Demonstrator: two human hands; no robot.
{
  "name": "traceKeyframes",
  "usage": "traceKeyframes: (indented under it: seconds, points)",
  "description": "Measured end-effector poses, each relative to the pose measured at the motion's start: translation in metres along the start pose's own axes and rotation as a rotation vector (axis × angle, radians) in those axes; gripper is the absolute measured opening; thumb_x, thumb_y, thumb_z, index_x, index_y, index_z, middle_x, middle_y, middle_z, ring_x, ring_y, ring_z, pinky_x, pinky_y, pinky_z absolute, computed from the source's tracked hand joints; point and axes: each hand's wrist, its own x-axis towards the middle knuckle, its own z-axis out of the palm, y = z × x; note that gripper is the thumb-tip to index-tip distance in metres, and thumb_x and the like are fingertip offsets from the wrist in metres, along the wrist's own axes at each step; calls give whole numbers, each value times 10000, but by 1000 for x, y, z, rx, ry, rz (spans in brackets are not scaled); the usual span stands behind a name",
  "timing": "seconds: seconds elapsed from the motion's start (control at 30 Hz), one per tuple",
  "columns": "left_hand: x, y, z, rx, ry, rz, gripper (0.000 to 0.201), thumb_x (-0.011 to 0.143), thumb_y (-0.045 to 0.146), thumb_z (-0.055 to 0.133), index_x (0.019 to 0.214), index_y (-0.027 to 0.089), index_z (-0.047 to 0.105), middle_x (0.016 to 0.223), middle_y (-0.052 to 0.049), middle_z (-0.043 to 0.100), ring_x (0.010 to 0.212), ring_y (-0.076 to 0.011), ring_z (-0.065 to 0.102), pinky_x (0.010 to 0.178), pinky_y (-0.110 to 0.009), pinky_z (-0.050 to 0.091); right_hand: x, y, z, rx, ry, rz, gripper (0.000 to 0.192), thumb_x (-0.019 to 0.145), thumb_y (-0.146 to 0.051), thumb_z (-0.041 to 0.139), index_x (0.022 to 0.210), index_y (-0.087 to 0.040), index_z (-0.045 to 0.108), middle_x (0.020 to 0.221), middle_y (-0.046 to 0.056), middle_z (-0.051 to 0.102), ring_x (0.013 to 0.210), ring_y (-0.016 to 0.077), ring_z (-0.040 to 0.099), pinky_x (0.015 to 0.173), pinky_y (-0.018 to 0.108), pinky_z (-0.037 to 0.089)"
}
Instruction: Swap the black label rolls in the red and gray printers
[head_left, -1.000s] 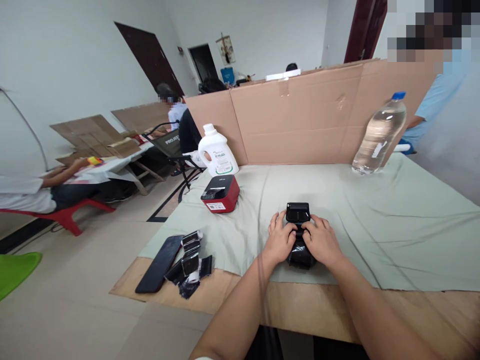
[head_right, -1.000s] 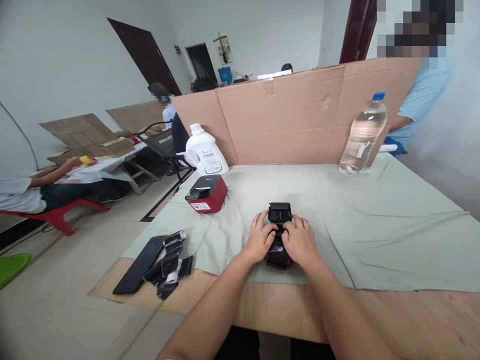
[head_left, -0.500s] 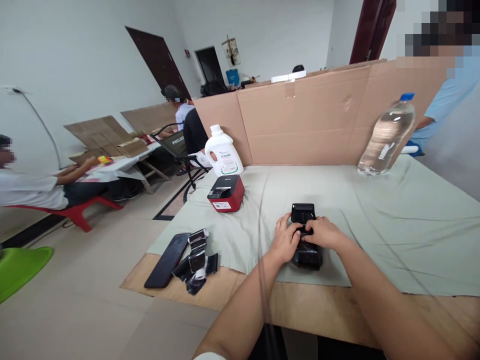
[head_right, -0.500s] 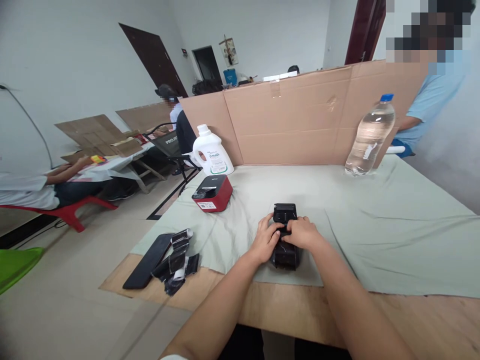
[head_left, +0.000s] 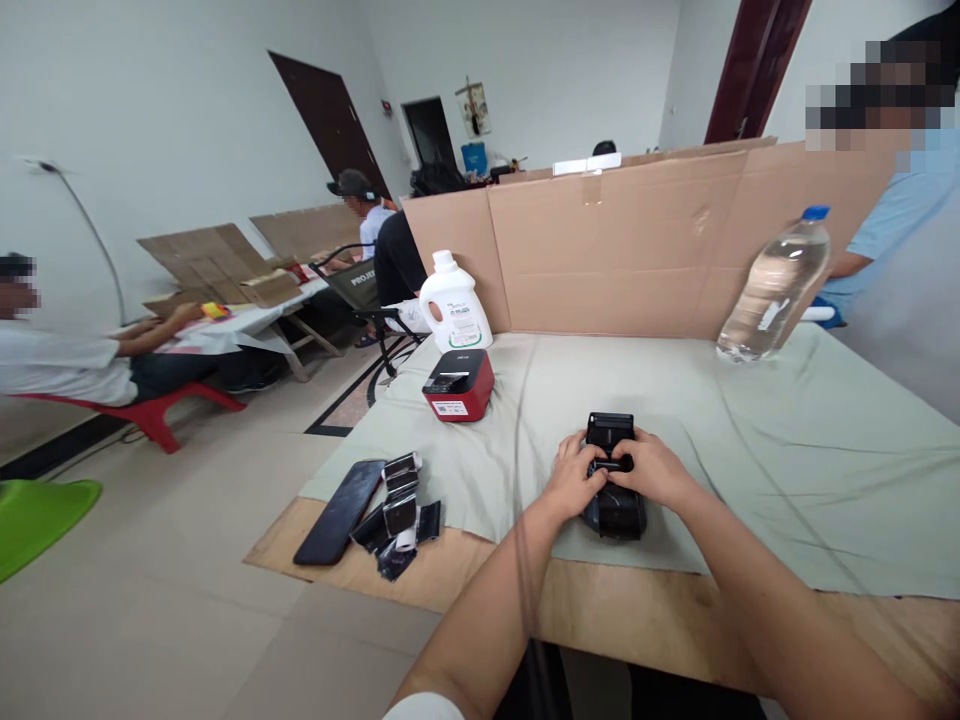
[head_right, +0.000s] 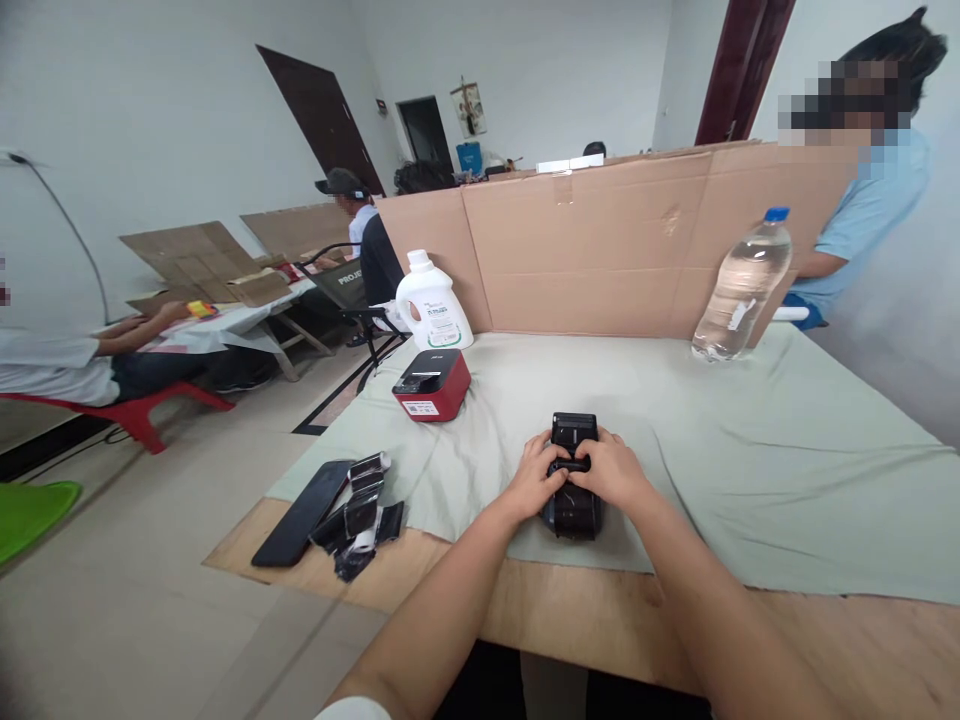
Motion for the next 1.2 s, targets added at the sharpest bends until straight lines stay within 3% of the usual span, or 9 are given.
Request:
traceKeyframes:
  seconds: [0.17,0.37,0.47,0.6,0.7,0.83,0.97,1.1,1.2]
  points:
    - [3,-8,4,-125,14,3,271,776,206,586,1044,189,619,1362,-114,447,1381,-270,281,1131,-446,268,3,-1,-4,-39,-69,2,201,664,-391,750,811,-252,749,1029,100,628,989,273,571,802,366,467]
    - [0,-12,4,-263,98,80,512,757,376,693,1217,205,548,1399,-126,429,1355,-275,344,1137,-458,267,-4,9,3,359,74,35,200,712,-377,685,808,-202,678,1067,75,624,1005,228,607,846,343,484]
    - [-2,-10,0,-312,161,98,602,726,417,724,1255,204,532,1415,-134,405,1361,-279,339,1121,-461,296,-13,10,10,435,190,32,265,768,-463,624,786,-206,690,1184,104,612,1254,287,485,994,431,419]
    - [-8,0,-9,-371,260,144,666,725,461,721,1308,227,503,1358,-120,474,1296,-279,403,1054,-462,370,-28,6,17,370,313,-26,377,786,-566,582,794,-217,724,1393,103,504,1382,341,316,1102,563,269]
    - [-13,14,-16,-501,179,228,619,743,492,707,1273,210,556,1167,-103,599,1139,-259,517,978,-424,419,-38,1,14,384,320,-106,456,794,-628,545,795,-213,734,1452,98,459,1417,356,245,1126,590,215]
    - [-18,39,-21,-774,52,224,522,725,496,739,1108,159,627,957,-71,610,885,-180,581,803,-319,464,-48,-9,-1,542,300,-118,533,844,-666,446,746,-219,720,1449,85,478,1417,331,271,1137,570,228]
    - [-30,52,-31,-984,-103,157,514,646,442,820,989,159,563,979,-60,598,822,-134,586,746,-273,460,-56,-22,-15,672,275,-122,551,905,-630,344,824,-233,717,1367,79,564,1371,283,369,1125,529,292]
    - [-51,20,-62,-883,33,17,446,684,397,791,968,177,527,935,-32,590,788,-126,580,721,-262,463,-61,-14,-9,640,422,-82,549,934,-575,307,750,-232,693,1210,100,648,1261,262,480,1088,490,341]
    - [-70,-26,-102,-513,276,-150,325,741,345,715,969,180,554,817,4,567,739,-132,555,730,-273,461,-61,9,11,540,570,30,481,911,-554,371,743,-216,671,1051,114,682,1097,270,573,1002,508,398]
